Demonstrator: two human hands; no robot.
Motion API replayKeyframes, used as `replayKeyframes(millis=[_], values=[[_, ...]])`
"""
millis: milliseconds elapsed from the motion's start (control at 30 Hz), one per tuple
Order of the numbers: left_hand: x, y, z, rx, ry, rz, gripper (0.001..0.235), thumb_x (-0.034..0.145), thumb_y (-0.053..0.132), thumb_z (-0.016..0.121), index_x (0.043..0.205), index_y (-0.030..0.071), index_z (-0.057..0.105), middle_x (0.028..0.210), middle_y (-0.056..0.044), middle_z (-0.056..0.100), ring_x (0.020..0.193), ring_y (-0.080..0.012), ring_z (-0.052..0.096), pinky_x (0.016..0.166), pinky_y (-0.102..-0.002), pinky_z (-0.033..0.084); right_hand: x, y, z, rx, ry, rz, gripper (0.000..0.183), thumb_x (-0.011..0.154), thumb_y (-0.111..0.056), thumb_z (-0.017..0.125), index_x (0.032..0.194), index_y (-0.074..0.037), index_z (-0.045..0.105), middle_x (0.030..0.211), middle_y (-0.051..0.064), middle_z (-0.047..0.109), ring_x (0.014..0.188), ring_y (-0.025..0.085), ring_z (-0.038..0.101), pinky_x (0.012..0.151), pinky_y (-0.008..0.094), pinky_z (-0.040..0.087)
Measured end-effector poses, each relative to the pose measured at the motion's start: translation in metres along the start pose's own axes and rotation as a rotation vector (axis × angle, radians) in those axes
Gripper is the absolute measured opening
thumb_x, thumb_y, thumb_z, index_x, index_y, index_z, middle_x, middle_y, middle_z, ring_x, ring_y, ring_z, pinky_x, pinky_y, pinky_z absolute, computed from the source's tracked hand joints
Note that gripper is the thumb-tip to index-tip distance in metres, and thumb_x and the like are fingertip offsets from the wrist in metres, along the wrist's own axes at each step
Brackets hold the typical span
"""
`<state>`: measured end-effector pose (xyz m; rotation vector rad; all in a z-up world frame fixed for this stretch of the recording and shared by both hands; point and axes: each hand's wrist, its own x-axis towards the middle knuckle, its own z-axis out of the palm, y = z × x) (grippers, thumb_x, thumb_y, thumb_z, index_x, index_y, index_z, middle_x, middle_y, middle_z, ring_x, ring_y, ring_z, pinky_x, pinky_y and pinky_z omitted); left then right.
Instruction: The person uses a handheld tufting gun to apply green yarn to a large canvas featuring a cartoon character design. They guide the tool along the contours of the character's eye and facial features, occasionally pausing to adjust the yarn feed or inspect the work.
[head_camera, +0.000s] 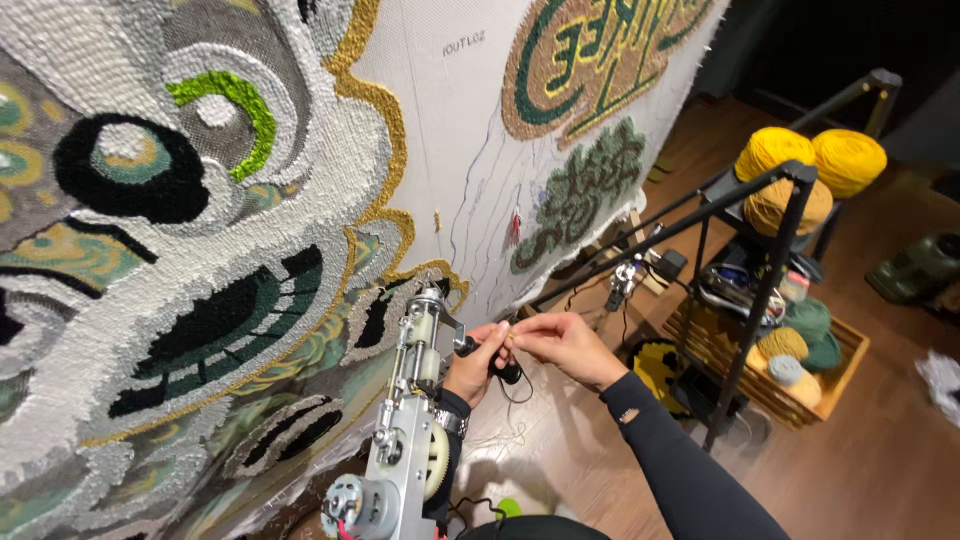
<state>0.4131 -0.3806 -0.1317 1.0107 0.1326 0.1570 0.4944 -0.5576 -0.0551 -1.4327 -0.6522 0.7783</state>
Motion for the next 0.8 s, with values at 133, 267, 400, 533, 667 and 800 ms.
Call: replayKeyframes(millis=[133, 267, 400, 533, 667, 800], values=[[0.0, -0.005, 0.017, 0.066, 0.033, 0.032, 0.031, 0.101, 0.028, 0.066, 0.081, 0.005, 0.066, 0.068, 0.002, 0.057, 0.059, -0.0072, 0.053, 0.064, -0.025, 0.05, -0.011, -0.011, -0.032, -0.28, 0.077, 0.056, 0.021, 0.093, -0.019, 0.073, 0.101, 0.001, 0.078, 0.075, 0.0, 0.068, 0.065, 0.006, 0.06, 0.059, 0.024, 0.048], [0.006, -0.014, 0.033, 0.091, 0.073, 0.043, 0.031, 0.1, 0.028, 0.068, 0.08, 0.004, 0.065, 0.067, 0.002, 0.057, 0.058, -0.0069, 0.052, 0.062, -0.025, 0.049, -0.016, -0.014, -0.058, -0.211, 0.013, 0.095, 0.022, 0.096, -0.02, 0.072, 0.097, 0.001, 0.076, 0.062, -0.004, 0.06, 0.053, 0.004, 0.053, 0.05, 0.023, 0.043], [0.015, -0.023, 0.043, 0.098, 0.106, 0.059, 0.032, 0.1, 0.029, 0.067, 0.08, 0.004, 0.065, 0.066, 0.003, 0.057, 0.057, -0.0068, 0.052, 0.061, -0.025, 0.048, -0.015, -0.006, -0.08, -0.123, -0.035, 0.117, 0.022, 0.096, -0.02, 0.069, 0.098, 0.002, 0.074, 0.064, -0.005, 0.059, 0.053, 0.003, 0.048, 0.048, 0.023, 0.039], [0.025, -0.032, 0.047, 0.112, 0.097, 0.064, 0.033, 0.102, 0.03, 0.066, 0.081, 0.004, 0.064, 0.064, 0.003, 0.053, 0.057, -0.007, 0.05, 0.062, -0.026, 0.048, -0.021, -0.012, -0.087, -0.099, 0.033, 0.143, 0.021, 0.095, -0.019, 0.071, 0.1, 0.0, 0.075, 0.066, -0.007, 0.06, 0.054, 0.001, 0.045, 0.048, 0.022, 0.034], [0.037, -0.038, 0.04, 0.124, 0.049, 0.087, 0.034, 0.105, 0.031, 0.063, 0.084, 0.004, 0.064, 0.06, 0.004, 0.046, 0.055, -0.0074, 0.044, 0.06, -0.026, 0.046, -0.025, -0.032, -0.066, 0.072, 0.057, 0.135, 0.021, 0.093, -0.022, 0.068, 0.101, -0.004, 0.075, 0.065, -0.006, 0.058, 0.05, 0.004, 0.047, 0.046, 0.024, 0.041], [0.047, -0.044, 0.037, 0.113, 0.013, 0.14, 0.027, 0.103, 0.026, 0.061, 0.09, 0.003, 0.066, 0.063, 0.003, 0.05, 0.058, -0.0091, 0.048, 0.062, -0.027, 0.046, -0.022, -0.054, -0.031, 0.265, -0.019, -0.035, 0.021, 0.099, -0.018, 0.069, 0.103, 0.002, 0.073, 0.076, -0.002, 0.067, 0.06, 0.003, 0.056, 0.053, 0.019, 0.043]])
